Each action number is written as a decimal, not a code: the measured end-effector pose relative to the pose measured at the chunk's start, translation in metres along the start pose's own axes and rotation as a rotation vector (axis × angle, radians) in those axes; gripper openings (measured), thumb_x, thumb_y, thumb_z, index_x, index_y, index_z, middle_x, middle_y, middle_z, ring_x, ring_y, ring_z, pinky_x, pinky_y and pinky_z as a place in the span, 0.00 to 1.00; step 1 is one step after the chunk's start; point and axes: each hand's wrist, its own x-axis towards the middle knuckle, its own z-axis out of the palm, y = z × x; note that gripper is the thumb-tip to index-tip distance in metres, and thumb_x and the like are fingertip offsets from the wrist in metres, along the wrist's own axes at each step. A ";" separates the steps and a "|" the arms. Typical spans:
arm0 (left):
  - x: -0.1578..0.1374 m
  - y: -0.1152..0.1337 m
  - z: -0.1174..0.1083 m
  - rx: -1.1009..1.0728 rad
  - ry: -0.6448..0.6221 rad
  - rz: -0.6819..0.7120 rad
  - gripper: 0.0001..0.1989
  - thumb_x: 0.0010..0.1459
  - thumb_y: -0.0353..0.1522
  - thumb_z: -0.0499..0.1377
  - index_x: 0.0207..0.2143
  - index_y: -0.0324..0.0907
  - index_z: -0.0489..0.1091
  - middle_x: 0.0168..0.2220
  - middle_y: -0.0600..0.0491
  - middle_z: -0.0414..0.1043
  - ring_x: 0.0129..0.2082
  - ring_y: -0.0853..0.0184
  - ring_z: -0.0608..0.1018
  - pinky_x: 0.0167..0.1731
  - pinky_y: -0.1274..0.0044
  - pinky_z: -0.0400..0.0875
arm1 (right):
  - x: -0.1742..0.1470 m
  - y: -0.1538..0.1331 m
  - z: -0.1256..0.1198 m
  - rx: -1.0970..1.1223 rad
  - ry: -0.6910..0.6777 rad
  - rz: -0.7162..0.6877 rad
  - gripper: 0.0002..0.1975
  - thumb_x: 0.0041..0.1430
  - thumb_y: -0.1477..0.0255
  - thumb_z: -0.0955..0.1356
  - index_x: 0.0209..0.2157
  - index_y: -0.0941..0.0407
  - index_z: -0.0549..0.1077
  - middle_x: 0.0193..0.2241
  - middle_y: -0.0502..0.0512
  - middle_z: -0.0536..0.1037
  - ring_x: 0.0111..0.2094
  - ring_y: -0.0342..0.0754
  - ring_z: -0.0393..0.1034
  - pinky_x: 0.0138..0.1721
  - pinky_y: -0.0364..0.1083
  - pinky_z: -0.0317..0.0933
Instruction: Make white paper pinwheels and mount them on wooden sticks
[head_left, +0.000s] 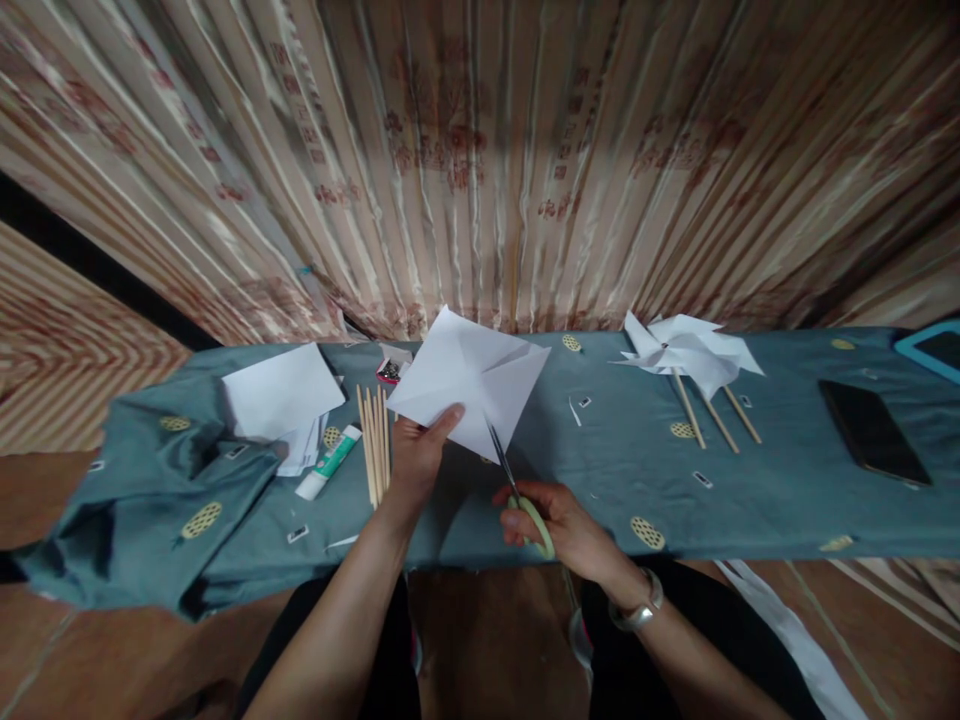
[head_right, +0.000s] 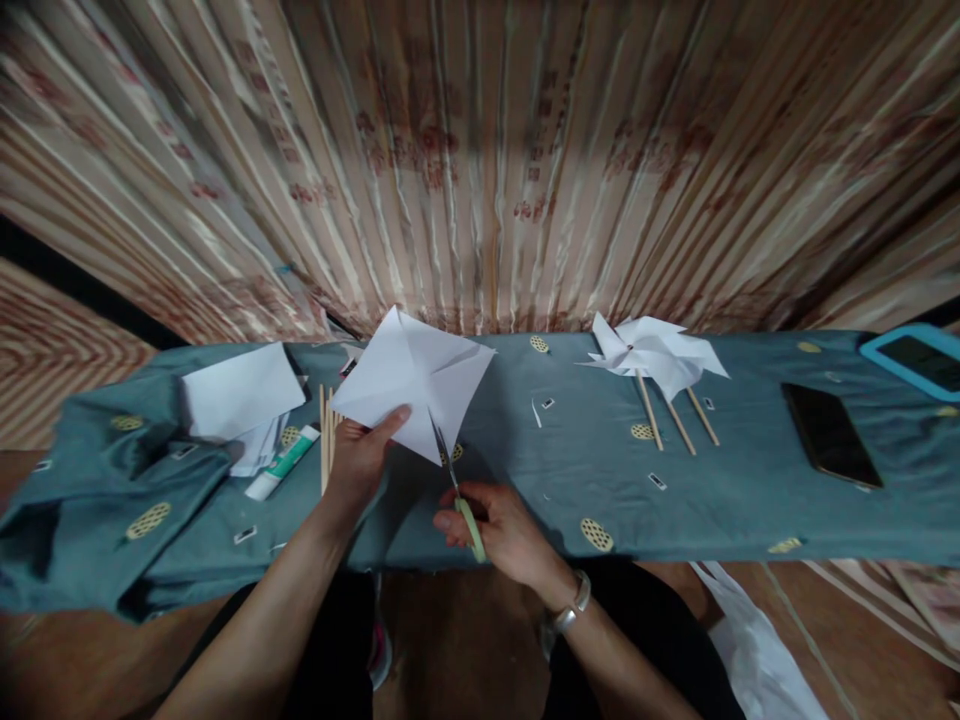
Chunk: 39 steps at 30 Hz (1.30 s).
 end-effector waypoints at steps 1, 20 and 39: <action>0.000 -0.001 -0.001 -0.011 0.001 -0.012 0.22 0.39 0.35 0.74 0.38 0.39 0.78 0.39 0.49 0.82 0.40 0.59 0.82 0.42 0.70 0.75 | -0.001 -0.001 0.000 -0.002 -0.008 0.014 0.30 0.46 0.45 0.72 0.35 0.58 0.75 0.22 0.50 0.76 0.23 0.42 0.66 0.26 0.41 0.59; -0.018 -0.001 0.027 -0.323 -0.038 -0.264 0.22 0.35 0.32 0.76 0.36 0.40 0.76 0.37 0.52 0.82 0.39 0.60 0.82 0.44 0.70 0.77 | 0.013 -0.009 -0.008 0.294 0.571 -0.292 0.25 0.37 0.58 0.80 0.36 0.55 0.76 0.25 0.47 0.77 0.25 0.43 0.68 0.28 0.42 0.63; -0.003 0.014 0.002 -0.191 -0.233 -0.349 0.17 0.44 0.40 0.70 0.34 0.39 0.78 0.36 0.47 0.82 0.37 0.58 0.83 0.37 0.70 0.79 | 0.019 -0.011 -0.045 0.222 0.649 -0.322 0.26 0.32 0.58 0.79 0.33 0.54 0.72 0.22 0.45 0.74 0.23 0.41 0.65 0.25 0.42 0.62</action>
